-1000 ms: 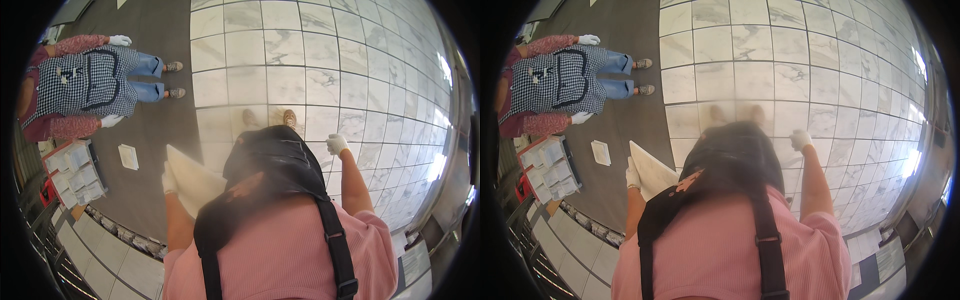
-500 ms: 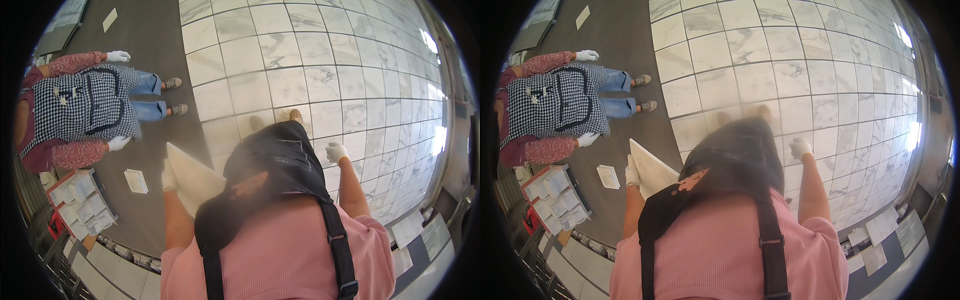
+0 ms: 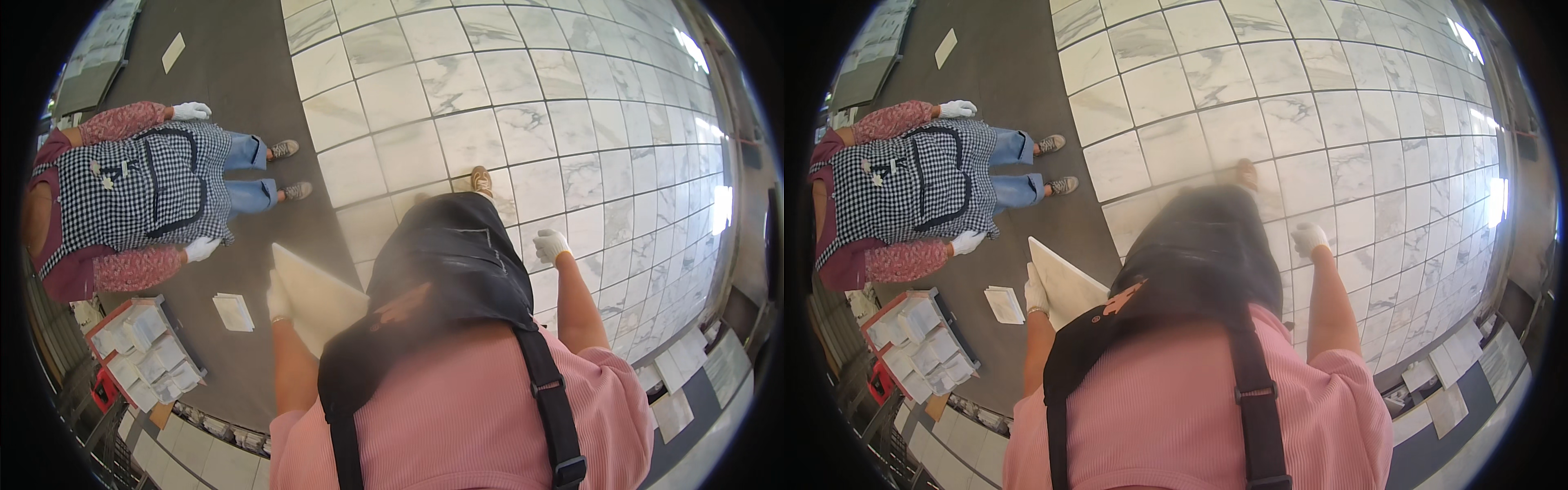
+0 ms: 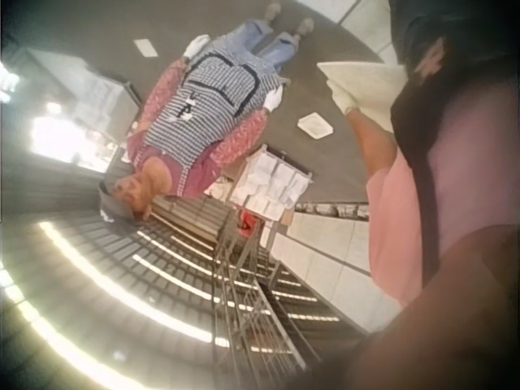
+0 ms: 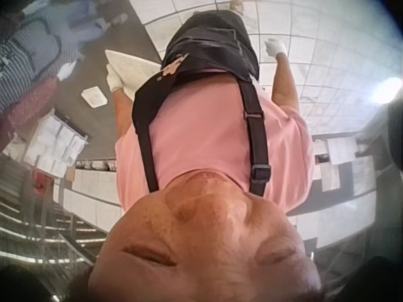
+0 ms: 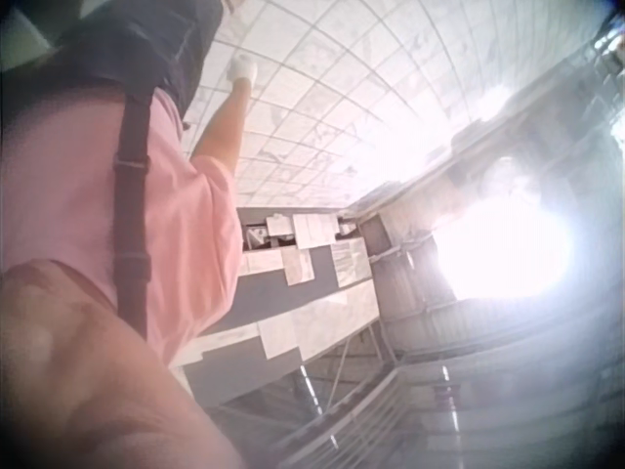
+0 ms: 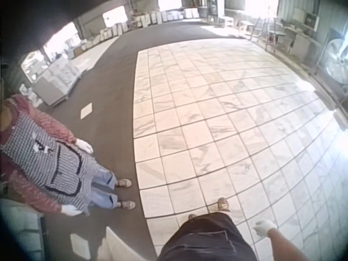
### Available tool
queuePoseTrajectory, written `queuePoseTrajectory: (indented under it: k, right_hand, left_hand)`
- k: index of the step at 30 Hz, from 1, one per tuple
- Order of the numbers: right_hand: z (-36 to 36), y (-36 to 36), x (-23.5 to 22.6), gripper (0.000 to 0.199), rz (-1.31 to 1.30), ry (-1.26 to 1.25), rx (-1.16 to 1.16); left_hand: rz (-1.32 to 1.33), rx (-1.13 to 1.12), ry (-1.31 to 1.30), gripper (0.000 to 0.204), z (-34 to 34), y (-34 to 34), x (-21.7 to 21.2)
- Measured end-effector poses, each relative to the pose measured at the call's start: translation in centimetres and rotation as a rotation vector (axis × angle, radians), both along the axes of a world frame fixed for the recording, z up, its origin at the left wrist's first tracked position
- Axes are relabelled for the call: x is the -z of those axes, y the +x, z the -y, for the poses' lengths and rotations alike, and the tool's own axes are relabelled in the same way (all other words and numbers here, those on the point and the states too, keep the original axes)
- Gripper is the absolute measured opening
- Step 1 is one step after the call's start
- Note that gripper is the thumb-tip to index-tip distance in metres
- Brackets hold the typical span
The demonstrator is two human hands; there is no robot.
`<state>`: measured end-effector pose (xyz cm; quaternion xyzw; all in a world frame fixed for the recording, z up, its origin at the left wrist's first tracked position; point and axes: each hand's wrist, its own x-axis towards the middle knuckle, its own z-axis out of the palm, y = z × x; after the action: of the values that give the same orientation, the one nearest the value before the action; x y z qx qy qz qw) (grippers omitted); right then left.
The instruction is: The person picks up white square tiles from a stack and places them one by one onto a tiled floor area. They walk between the stack and the floor, handling tiles with gloved hands and positioning them in a grid pattern.
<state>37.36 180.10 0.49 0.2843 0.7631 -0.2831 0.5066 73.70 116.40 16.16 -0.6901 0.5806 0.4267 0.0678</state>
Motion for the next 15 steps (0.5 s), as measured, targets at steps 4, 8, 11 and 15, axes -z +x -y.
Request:
queuePoseTrajectory:
  k: [4,8,11,15]
  right_hand:
    - [-0.9,-0.6,2.4,0.025,-0.162,-0.153,-0.512]
    - [-2.0,-1.0,4.4,0.022,-0.099,-0.121,-0.411]
    - [-1.9,-1.1,4.3,0.024,-0.123,-0.12,-0.478]
    - [-0.4,-1.5,2.7,0.024,-0.036,-0.052,-0.384]
  left_hand:
    - [0.07,0.044,-0.047,0.089,0.4,1.7,1.0]
    - [0.06,0.008,-0.041,0.09,0.2,2.0,1.2]
    - [0.08,-0.018,-0.046,0.09,-0.6,1.7,0.8]
    - [-0.001,-0.037,-0.054,0.091,-1.8,1.6,0.1]
